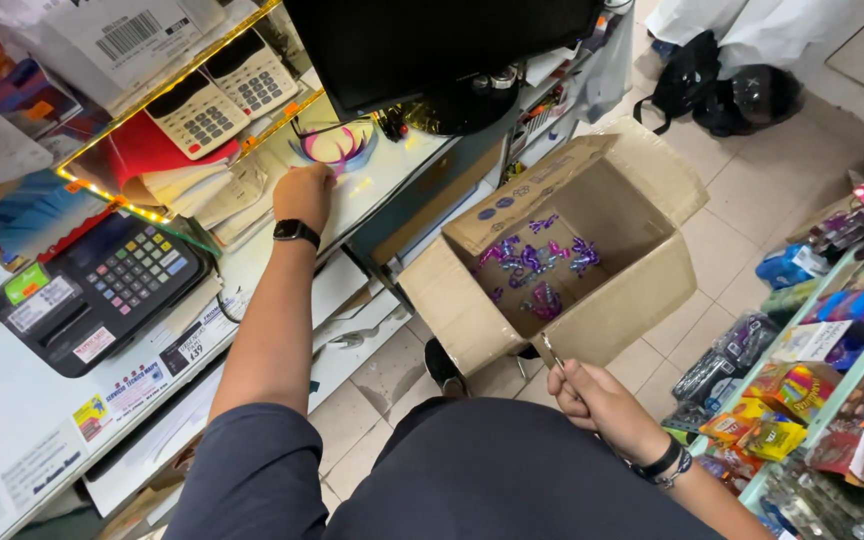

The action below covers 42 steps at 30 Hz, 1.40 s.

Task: Making small decorative bows from pink ribbon using scissors and manual tying.

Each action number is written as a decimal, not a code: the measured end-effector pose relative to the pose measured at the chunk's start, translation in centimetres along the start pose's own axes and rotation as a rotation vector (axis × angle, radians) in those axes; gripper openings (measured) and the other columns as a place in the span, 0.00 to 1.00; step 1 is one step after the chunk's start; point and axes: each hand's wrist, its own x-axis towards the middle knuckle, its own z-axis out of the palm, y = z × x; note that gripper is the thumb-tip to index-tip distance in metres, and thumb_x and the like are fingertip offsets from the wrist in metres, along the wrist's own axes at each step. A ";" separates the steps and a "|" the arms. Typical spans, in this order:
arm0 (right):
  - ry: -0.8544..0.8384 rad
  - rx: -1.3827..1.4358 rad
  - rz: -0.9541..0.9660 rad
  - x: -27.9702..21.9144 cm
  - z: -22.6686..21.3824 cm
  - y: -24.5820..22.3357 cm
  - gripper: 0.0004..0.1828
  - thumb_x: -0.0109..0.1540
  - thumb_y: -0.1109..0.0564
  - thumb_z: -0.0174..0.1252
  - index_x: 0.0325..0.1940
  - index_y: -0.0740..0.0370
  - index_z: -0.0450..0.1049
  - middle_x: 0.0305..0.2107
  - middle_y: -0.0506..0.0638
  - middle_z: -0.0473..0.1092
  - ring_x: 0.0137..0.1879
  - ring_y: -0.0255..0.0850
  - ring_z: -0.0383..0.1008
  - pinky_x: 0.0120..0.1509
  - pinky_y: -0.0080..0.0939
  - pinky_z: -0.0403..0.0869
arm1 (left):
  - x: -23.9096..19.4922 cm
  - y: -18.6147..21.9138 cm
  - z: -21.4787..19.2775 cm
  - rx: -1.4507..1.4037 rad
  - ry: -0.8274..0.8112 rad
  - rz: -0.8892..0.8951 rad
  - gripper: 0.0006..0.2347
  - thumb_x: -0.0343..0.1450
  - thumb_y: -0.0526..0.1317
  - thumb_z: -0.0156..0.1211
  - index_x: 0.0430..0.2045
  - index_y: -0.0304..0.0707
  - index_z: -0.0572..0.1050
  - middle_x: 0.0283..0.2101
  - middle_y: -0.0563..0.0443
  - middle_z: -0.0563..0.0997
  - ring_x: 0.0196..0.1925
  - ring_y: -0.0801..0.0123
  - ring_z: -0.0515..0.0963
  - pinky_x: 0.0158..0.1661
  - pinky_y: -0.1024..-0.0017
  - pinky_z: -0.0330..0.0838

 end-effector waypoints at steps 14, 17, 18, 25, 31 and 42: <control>-0.051 -0.105 0.137 -1.8 3.5 4.6 0.27 0.70 0.39 0.44 0.36 0.67 0.69 0.16 0.44 0.50 0.21 0.31 0.44 0.22 0.31 0.46 | -6.5 -0.3 -3.0 -0.595 0.404 -0.279 0.03 0.69 0.40 0.62 0.28 0.46 0.81 0.33 0.54 0.83 0.34 0.65 0.81 0.38 0.66 0.72; -0.017 -0.147 0.179 -0.9 6.1 3.3 0.27 0.70 0.41 0.45 0.42 0.70 0.74 0.18 0.46 0.51 0.20 0.33 0.45 0.22 0.33 0.47 | -9.0 0.8 -6.5 -0.802 0.403 -0.333 0.05 0.71 0.42 0.62 0.28 0.43 0.79 0.28 0.56 0.82 0.26 0.70 0.81 0.32 0.72 0.71; 0.024 -0.149 0.211 -0.7 7.2 2.7 0.27 0.70 0.44 0.46 0.47 0.72 0.77 0.19 0.47 0.52 0.19 0.34 0.46 0.22 0.35 0.47 | -10.3 1.2 -7.7 -0.904 0.362 -0.394 0.05 0.71 0.42 0.63 0.29 0.43 0.79 0.28 0.58 0.82 0.23 0.72 0.82 0.28 0.76 0.71; 0.035 -0.623 0.104 8.0 15.1 -0.4 0.29 0.63 0.48 0.57 0.69 0.50 0.73 0.23 0.44 0.66 0.22 0.33 0.55 0.30 0.32 0.59 | -21.4 -0.9 -14.4 -1.253 0.197 -0.479 0.06 0.73 0.41 0.61 0.32 0.37 0.79 0.19 0.53 0.78 0.21 0.74 0.77 0.29 0.77 0.72; 0.079 -0.702 -0.198 21.6 26.9 -4.7 0.35 0.60 0.59 0.62 0.70 0.73 0.65 0.36 0.54 0.76 0.35 0.35 0.70 0.33 0.29 0.69 | -29.8 -6.2 -18.3 -1.459 0.111 -0.653 0.09 0.74 0.41 0.61 0.38 0.33 0.79 0.16 0.47 0.78 0.18 0.70 0.81 0.22 0.77 0.78; 0.419 -1.059 -0.954 43.2 31.2 -4.0 0.19 0.60 0.58 0.70 0.50 0.71 0.77 0.40 0.66 0.76 0.50 0.62 0.77 0.56 0.55 0.75 | -38.9 -13.0 -18.8 -1.799 0.011 -1.028 0.09 0.76 0.40 0.56 0.37 0.30 0.76 0.22 0.50 0.74 0.17 0.70 0.78 0.19 0.78 0.76</control>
